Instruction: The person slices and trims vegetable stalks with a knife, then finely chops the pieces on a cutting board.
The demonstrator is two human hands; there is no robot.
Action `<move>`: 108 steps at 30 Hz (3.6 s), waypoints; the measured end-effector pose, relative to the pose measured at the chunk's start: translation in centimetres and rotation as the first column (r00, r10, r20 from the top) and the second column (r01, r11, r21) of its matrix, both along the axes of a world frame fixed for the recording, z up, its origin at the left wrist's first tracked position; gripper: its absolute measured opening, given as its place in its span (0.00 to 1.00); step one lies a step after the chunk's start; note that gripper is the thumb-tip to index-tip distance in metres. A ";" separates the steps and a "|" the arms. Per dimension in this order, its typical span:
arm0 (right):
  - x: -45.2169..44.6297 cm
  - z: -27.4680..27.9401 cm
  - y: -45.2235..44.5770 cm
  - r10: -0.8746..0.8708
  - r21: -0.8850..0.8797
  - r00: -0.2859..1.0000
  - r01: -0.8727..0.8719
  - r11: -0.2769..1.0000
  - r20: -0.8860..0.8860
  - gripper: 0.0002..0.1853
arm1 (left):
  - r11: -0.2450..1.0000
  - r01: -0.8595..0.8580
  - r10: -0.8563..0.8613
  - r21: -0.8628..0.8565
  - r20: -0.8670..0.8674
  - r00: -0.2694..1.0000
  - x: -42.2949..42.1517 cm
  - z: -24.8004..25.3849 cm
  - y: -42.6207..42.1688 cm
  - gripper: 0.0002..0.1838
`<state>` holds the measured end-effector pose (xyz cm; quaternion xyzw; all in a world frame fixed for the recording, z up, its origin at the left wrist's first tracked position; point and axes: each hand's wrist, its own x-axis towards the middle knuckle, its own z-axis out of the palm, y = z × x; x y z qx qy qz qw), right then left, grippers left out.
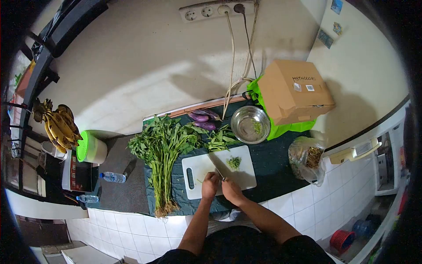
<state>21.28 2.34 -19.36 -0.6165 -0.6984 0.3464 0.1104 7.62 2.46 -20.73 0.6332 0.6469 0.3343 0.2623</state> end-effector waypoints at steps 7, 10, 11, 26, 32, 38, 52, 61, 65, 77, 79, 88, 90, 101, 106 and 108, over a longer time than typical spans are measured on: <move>0.6 0.0 -1.6 0.065 0.046 0.996 -0.067 0.997 0.053 0.16 | 0.999 -0.013 0.011 0.035 0.041 0.999 0.0 -0.2 -0.1 0.08; 0.6 0.8 -2.3 0.033 0.018 0.999 -0.033 0.999 0.037 0.18 | 0.996 0.001 0.000 0.092 -0.012 1.000 -0.1 -0.5 -0.1 0.07; 0.4 1.2 -2.2 0.005 0.004 0.999 -0.006 1.000 0.039 0.18 | 0.994 0.007 -0.006 0.106 -0.010 1.000 -0.2 -0.4 -0.1 0.07; -0.9 0.1 -1.0 -0.017 0.055 0.999 0.016 0.998 0.027 0.16 | 0.996 0.019 -0.018 0.082 -0.008 1.000 -0.9 -1.2 0.1 0.07; -0.7 0.6 -0.9 -0.026 0.033 0.999 0.025 0.999 0.021 0.16 | 1.000 -0.004 0.003 0.028 0.026 1.000 -0.7 -0.3 -0.1 0.07; -0.3 -0.7 -2.4 -0.040 0.042 0.999 0.040 0.998 -0.005 0.15 | 0.998 -0.002 0.002 0.067 0.001 1.000 -0.7 -0.9 -0.4 0.07; -0.2 0.9 -2.8 -0.010 0.010 1.000 0.010 1.000 0.018 0.17 | 0.995 0.046 -0.039 0.092 -0.069 0.997 -0.9 -1.1 -0.2 0.09; -0.1 0.8 -2.1 0.021 0.028 1.000 -0.020 0.999 -0.014 0.17 | 0.995 0.020 -0.017 0.096 -0.037 0.999 -0.7 0.1 -0.5 0.07; 0.1 -0.3 -3.3 -0.029 0.005 0.999 0.029 1.000 -0.024 0.17 | 0.994 0.010 -0.004 0.106 -0.053 0.999 -0.7 -0.5 -0.5 0.07; 0.0 -0.3 -2.8 0.012 0.028 1.000 -0.012 1.000 0.001 0.17 | 0.999 -0.027 0.028 0.043 -0.020 0.999 -0.9 -1.2 -0.6 0.09; -0.1 -0.5 -2.9 0.028 0.021 1.000 -0.028 0.999 0.010 0.17 | 0.998 -0.037 0.038 0.053 -0.016 0.999 -0.8 -1.1 -0.6 0.09; -1.0 0.3 -1.3 -0.037 0.082 0.995 0.029 0.996 0.092 0.14 | 0.995 -0.047 0.048 0.083 -0.014 0.999 -0.5 -0.3 -0.6 0.08; -0.1 0.1 -2.3 0.085 0.004 0.996 -0.085 0.996 0.022 0.16 | 0.998 -0.061 0.061 0.008 -0.046 0.997 -0.5 -0.7 -0.6 0.08; -0.7 0.2 -1.4 0.060 0.007 0.997 -0.060 0.998 0.039 0.15 | 1.000 -0.009 0.013 0.014 -0.256 0.967 -0.4 1.2 -1.0 0.13; -0.2 -2.0 -3.5 -0.005 -0.005 1.000 0.005 1.000 0.006 0.15 | 0.999 -0.031 0.035 0.028 -0.162 0.986 -0.8 0.0 -1.2 0.07; -0.4 -2.2 -3.3 0.008 0.050 1.000 -0.007 0.999 -0.017 0.15 | 0.998 -0.009 0.018 0.058 -0.160 0.987 -1.0 -0.1 -1.1 0.07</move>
